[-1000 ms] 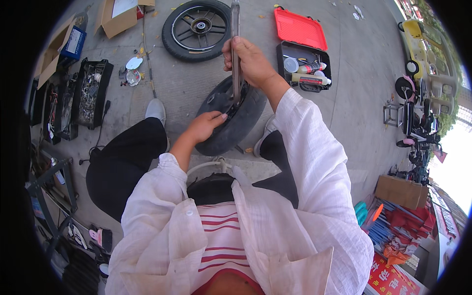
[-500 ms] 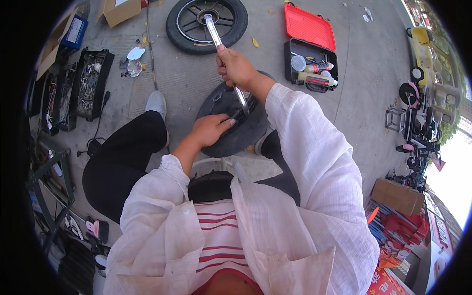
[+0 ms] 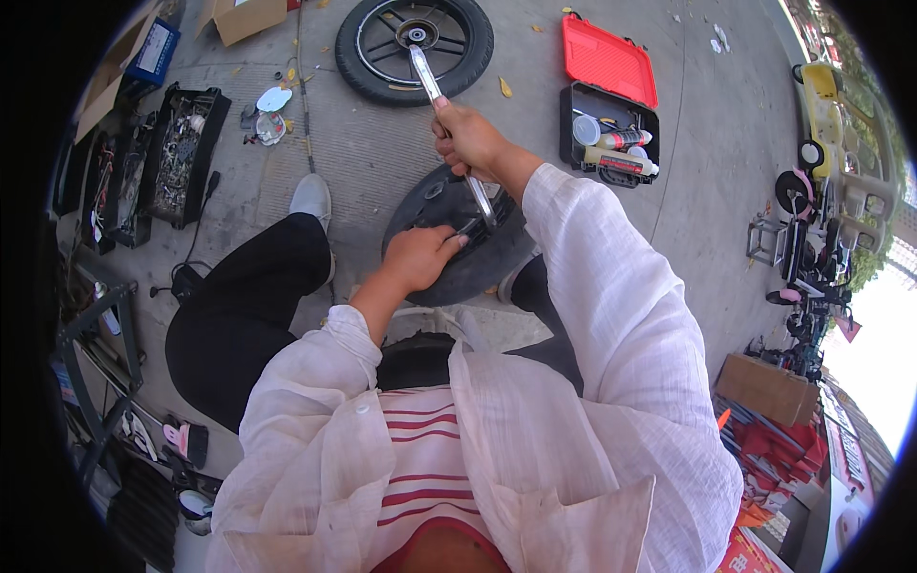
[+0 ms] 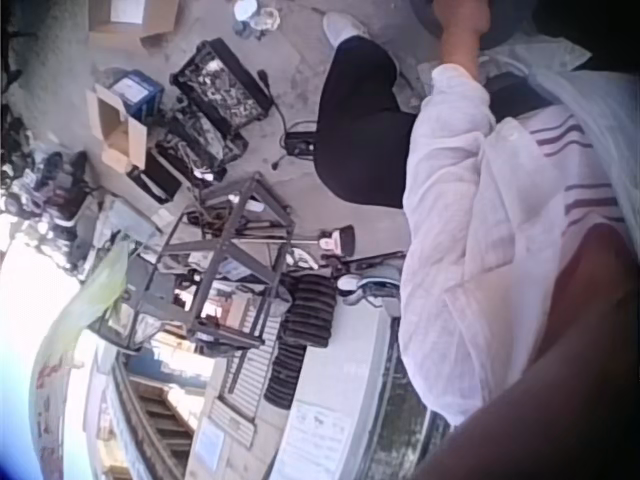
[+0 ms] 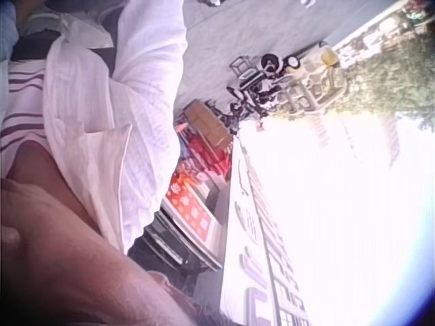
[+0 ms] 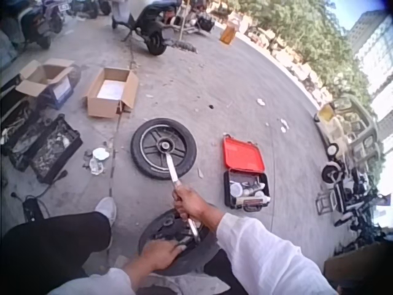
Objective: The person sits on the ground and uses tire levers to pry a tire off a scooter wheel rim. They work around the circumference of the wheel, lifting the tire bead over the rim edge until the tire is fully detached from the rim.
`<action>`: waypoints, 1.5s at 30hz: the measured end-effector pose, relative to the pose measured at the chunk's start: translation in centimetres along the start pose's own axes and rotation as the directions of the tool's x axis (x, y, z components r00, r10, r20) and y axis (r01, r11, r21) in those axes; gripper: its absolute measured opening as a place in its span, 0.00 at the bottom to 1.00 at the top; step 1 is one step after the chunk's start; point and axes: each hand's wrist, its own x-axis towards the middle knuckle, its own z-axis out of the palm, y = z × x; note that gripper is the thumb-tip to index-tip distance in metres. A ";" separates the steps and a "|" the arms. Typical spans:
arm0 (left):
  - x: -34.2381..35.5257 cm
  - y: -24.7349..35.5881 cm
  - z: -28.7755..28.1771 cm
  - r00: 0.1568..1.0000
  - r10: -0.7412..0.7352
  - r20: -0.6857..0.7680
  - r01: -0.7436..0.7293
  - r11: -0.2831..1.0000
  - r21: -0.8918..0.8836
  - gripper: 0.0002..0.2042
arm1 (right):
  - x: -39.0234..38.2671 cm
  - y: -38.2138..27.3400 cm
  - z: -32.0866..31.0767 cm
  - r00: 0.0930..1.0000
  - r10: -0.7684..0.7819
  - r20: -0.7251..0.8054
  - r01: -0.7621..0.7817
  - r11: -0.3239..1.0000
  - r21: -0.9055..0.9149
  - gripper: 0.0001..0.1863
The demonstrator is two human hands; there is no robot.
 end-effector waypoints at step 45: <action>2.9 3.6 0.2 0.937 -0.045 -0.347 0.049 0.999 0.003 0.16 | -21.2 -11.7 9.6 0.992 -0.026 -0.124 -0.117 -0.568 -0.815 0.11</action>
